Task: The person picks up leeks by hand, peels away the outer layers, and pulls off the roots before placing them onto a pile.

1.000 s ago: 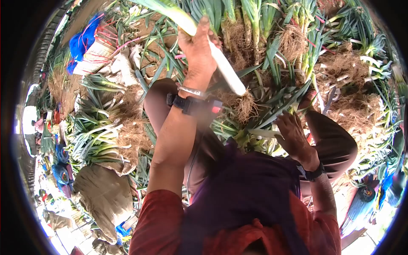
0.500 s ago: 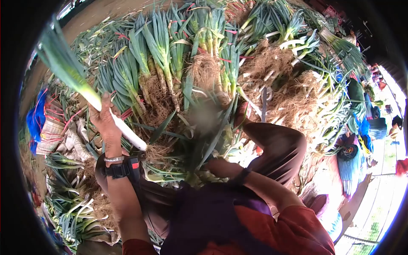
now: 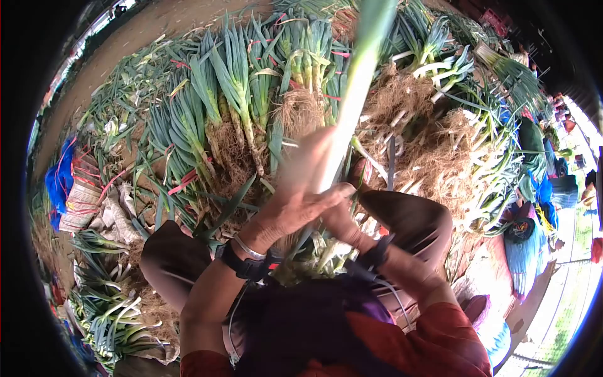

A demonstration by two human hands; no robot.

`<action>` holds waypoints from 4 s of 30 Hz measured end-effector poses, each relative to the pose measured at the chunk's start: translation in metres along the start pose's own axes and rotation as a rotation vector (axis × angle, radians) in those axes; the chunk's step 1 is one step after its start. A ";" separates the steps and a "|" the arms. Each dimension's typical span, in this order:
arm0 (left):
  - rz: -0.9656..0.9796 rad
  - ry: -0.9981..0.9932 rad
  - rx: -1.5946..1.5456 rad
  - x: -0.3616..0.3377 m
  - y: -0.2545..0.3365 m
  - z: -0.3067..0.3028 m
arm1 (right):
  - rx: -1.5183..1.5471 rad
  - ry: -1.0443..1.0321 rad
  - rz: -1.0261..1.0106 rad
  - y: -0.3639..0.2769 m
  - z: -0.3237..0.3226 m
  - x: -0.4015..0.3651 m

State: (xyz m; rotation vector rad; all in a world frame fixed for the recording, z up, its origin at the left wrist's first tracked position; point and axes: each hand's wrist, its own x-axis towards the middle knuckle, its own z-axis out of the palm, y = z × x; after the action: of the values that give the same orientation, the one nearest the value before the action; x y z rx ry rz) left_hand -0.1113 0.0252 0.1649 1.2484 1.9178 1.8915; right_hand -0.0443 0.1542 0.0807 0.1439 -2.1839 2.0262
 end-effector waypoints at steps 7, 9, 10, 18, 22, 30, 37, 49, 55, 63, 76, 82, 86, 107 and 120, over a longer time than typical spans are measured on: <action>-0.346 -0.156 -0.162 -0.039 -0.021 -0.054 | -0.119 0.418 -0.048 -0.036 -0.273 0.184; -0.491 -0.064 -0.104 -0.068 -0.038 -0.087 | -1.107 0.429 0.146 -0.011 -0.361 0.211; -0.556 0.006 -0.036 -0.077 -0.049 -0.110 | -0.542 0.594 0.129 0.017 -0.393 0.224; -0.433 0.544 -0.042 -0.105 -0.066 -0.177 | 0.085 0.246 0.406 0.166 -0.114 0.221; -0.605 0.520 -0.033 -0.108 -0.056 -0.184 | 0.071 0.019 0.531 0.213 0.037 0.213; -0.635 0.519 -0.081 -0.127 -0.047 -0.202 | -0.636 0.001 0.394 0.184 0.142 0.206; -0.588 0.480 -0.186 -0.127 -0.043 -0.197 | -0.377 -0.056 0.221 0.137 0.168 0.071; -0.687 0.516 -0.174 -0.116 -0.084 -0.164 | 0.412 -0.231 0.446 0.009 0.145 0.005; -0.514 0.652 -0.459 -0.109 -0.072 -0.137 | 0.033 -0.160 0.209 -0.011 0.131 -0.048; -0.331 0.761 -0.640 -0.095 -0.034 -0.109 | 0.118 -0.128 0.062 -0.040 0.130 -0.067; -0.768 -0.254 0.479 -0.192 -0.077 -0.035 | -0.215 -0.129 -0.143 -0.061 0.115 -0.065; -0.010 0.820 -0.634 -0.094 0.076 -0.140 | -0.210 -0.250 -0.164 -0.033 0.110 -0.069; -0.044 0.886 -0.763 -0.086 0.048 -0.180 | -0.405 -0.716 -0.010 -0.042 0.113 -0.058; 0.093 0.786 -0.609 -0.131 0.011 -0.153 | 0.281 -0.452 0.272 -0.033 0.171 0.043; -0.086 0.798 -0.520 -0.163 0.014 -0.187 | -1.127 -0.682 -0.101 0.135 0.132 -0.017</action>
State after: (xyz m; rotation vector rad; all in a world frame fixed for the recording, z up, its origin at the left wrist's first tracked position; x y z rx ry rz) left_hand -0.1223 -0.2224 0.1425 0.2583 1.4924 2.8417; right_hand -0.0587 0.0329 -0.0644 0.8301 -3.2294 0.4522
